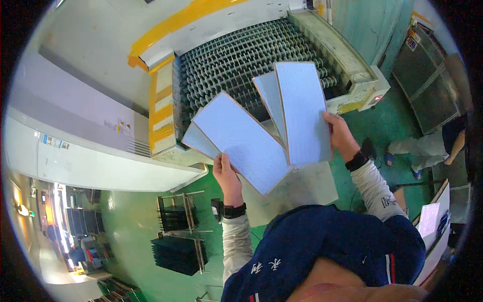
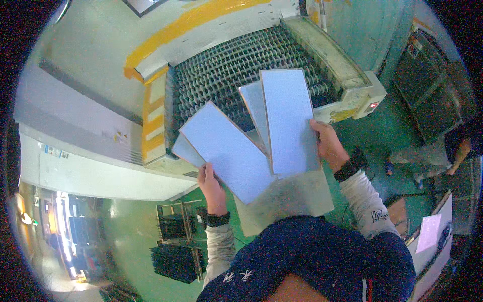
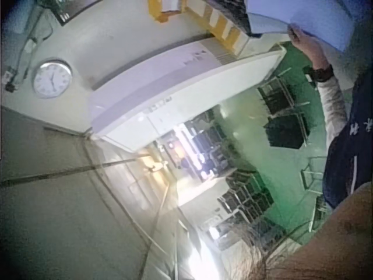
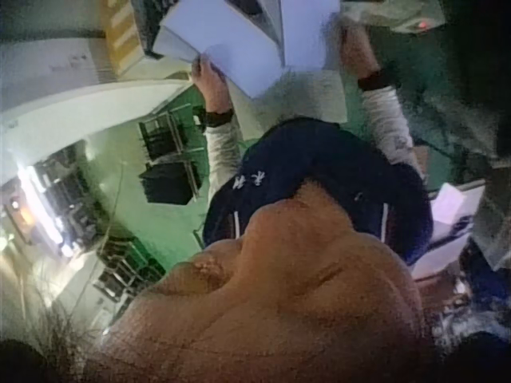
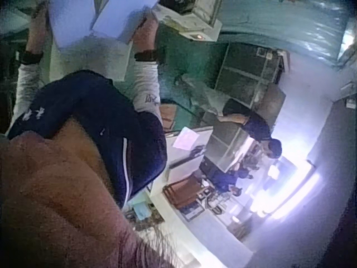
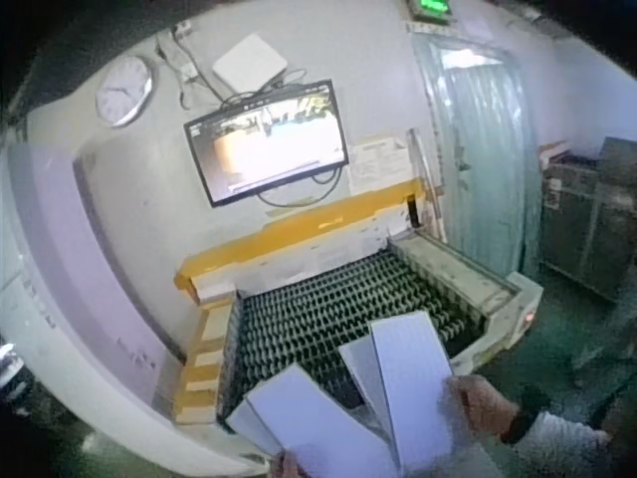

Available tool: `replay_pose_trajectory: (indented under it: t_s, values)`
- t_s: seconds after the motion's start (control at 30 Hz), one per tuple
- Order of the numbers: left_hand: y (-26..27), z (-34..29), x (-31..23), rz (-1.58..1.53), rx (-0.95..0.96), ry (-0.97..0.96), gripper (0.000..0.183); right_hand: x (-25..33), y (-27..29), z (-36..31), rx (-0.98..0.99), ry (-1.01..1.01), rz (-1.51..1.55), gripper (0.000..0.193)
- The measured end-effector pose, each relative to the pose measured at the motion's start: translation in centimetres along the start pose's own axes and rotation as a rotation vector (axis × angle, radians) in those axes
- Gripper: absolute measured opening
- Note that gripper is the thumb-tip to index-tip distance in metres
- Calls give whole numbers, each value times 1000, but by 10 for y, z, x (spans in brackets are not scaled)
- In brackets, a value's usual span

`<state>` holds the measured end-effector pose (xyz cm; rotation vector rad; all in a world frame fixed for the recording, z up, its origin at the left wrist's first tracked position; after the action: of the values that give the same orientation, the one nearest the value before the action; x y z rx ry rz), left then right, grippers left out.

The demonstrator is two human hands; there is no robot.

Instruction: Inspecting flat blue panels at a workbench and then loading them into a conveyor-fed industrial machine.

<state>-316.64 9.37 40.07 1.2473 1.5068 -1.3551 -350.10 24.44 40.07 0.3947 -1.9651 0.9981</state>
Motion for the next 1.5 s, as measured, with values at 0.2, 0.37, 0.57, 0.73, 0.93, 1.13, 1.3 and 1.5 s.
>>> replay_pose_trajectory:
  t_s: [0.2,0.37,0.57,0.73,0.93,1.13,1.3,1.5]
  values:
    - [2,27,-12,96,-16,-32,17,16,-7,63,103,101,-76,25]
    - [-5,49,-27,185,56,-130,18,26,-30,103,161,58,10,26]
    - [-27,112,-25,206,85,-164,23,23,-9,182,110,82,-23,27]
    - [-31,167,-22,172,84,-94,25,7,-17,229,211,146,-89,28]
    - [-44,207,-24,362,68,-129,29,3,-27,262,428,1022,-781,26]
    - [-60,221,-27,378,130,-135,31,-9,-28,286,203,267,-97,31]
    - [-66,225,-39,577,132,-260,31,11,-50,246,256,40,-82,30]
    - [-54,236,-45,476,97,-260,29,13,-41,273,233,197,-668,28]
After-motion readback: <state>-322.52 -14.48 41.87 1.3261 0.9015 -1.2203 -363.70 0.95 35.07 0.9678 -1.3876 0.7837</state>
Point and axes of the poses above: each hand's wrist, its own z-axis towards the middle knuckle, its own y-axis out of the back of the hand, x = y × z, the point moved 4 cm from there along z, towards the middle knuckle, and after that the axes turned 4 degrees about y, right-handed, at the moved point
